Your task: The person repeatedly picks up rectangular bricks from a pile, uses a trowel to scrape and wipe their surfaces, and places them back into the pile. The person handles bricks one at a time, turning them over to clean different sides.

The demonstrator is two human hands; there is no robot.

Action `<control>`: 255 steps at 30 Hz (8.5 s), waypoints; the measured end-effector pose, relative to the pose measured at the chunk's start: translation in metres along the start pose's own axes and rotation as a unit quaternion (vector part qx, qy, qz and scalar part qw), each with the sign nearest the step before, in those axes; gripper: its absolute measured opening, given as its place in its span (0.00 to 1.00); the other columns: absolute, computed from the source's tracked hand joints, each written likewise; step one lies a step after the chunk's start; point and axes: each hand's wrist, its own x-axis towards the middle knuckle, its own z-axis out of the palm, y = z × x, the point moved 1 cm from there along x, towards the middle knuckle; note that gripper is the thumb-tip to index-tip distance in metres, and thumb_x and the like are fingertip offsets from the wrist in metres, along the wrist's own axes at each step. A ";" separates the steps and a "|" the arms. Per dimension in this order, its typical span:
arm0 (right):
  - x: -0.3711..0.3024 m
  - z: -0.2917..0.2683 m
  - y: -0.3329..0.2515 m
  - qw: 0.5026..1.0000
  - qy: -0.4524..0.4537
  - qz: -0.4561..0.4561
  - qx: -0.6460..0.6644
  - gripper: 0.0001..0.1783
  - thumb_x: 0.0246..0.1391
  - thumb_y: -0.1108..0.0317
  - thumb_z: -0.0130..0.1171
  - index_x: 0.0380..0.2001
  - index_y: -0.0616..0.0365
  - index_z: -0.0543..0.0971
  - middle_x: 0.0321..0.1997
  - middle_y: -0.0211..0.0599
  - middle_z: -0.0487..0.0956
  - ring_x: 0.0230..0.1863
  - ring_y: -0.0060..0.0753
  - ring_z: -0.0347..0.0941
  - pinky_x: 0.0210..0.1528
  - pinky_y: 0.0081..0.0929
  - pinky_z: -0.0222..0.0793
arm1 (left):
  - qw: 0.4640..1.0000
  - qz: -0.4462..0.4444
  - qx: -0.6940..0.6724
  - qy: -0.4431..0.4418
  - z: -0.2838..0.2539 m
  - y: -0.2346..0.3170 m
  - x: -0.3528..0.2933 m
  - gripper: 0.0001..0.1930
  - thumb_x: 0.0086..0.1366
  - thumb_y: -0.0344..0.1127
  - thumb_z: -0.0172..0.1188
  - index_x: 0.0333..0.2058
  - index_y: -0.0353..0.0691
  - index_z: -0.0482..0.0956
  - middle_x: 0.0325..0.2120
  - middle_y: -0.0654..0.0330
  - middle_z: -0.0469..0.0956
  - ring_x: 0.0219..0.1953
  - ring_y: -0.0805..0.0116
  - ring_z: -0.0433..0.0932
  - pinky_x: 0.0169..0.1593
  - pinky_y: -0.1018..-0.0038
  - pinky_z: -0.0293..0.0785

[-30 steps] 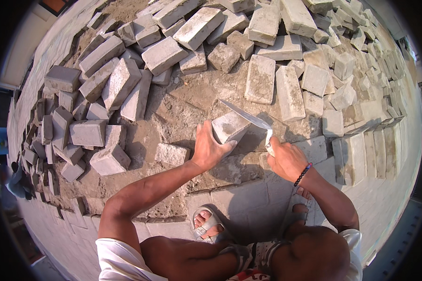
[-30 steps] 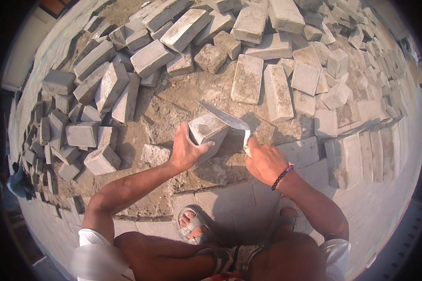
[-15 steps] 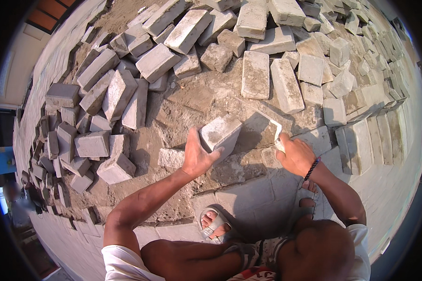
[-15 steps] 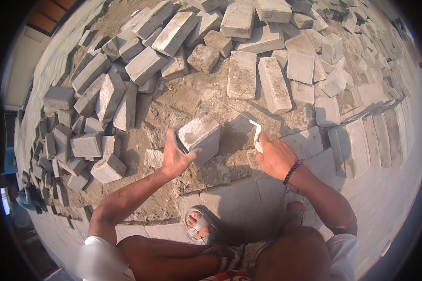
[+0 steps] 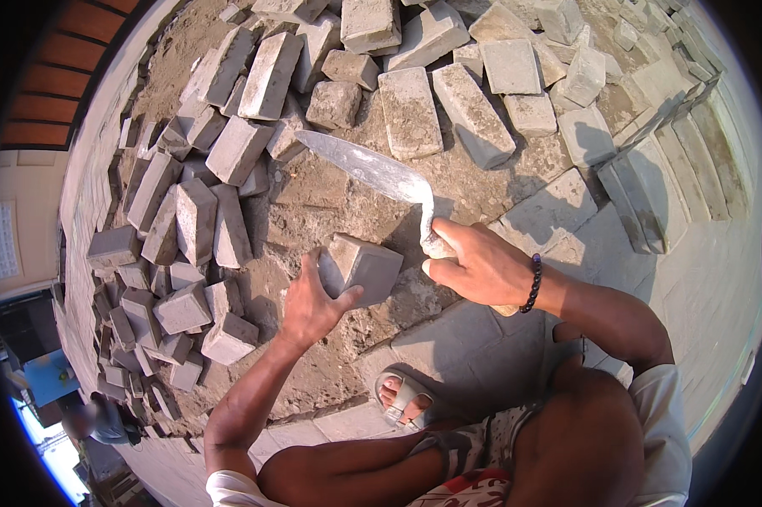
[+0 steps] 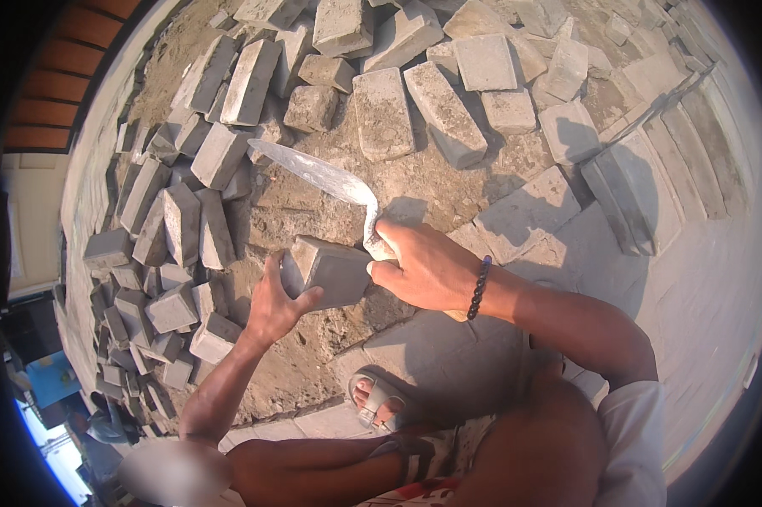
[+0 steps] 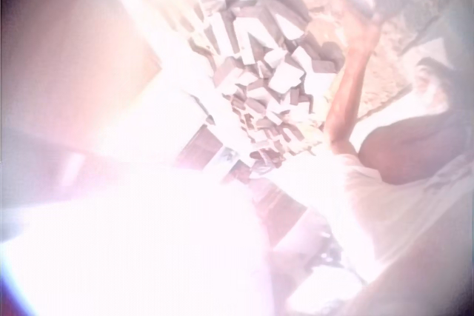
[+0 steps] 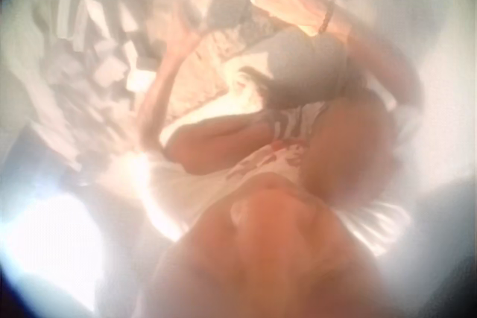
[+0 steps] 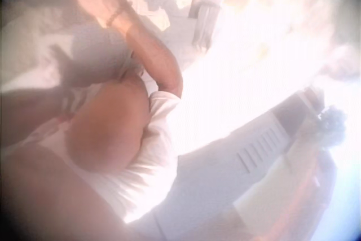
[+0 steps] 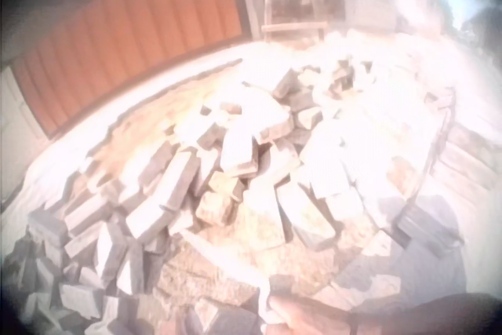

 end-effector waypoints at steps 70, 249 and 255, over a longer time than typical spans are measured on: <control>-0.073 0.062 0.111 0.966 -0.187 0.054 -0.170 0.17 0.57 0.61 0.54 0.40 0.66 0.66 0.22 0.60 0.77 0.28 0.67 0.75 0.34 0.55 0.71 | 0.998 -0.025 -0.058 0.019 0.046 -0.036 -0.089 0.43 0.50 0.45 0.73 0.52 0.27 0.54 0.35 0.40 0.71 0.32 0.44 0.76 0.36 0.53 0.74; 0.004 0.069 0.058 0.989 0.024 -0.145 -0.011 0.11 0.50 0.71 0.61 0.36 0.63 0.76 0.24 0.41 0.78 0.27 0.40 0.78 0.28 0.33 0.71 | 0.525 -0.232 -0.816 0.070 -0.004 -0.058 -0.001 0.39 0.61 0.53 0.54 0.65 0.37 0.55 0.63 0.51 0.63 0.65 0.52 0.63 0.68 0.53 0.57; 0.005 0.078 0.094 0.978 -0.058 -0.170 -0.107 0.12 0.47 0.64 0.64 0.33 0.59 0.78 0.24 0.41 0.79 0.29 0.48 0.79 0.34 0.38 0.73 | 0.473 -0.222 -0.850 0.061 -0.003 -0.053 0.012 0.34 0.62 0.50 0.55 0.62 0.37 0.61 0.59 0.50 0.68 0.60 0.53 0.69 0.62 0.46 0.64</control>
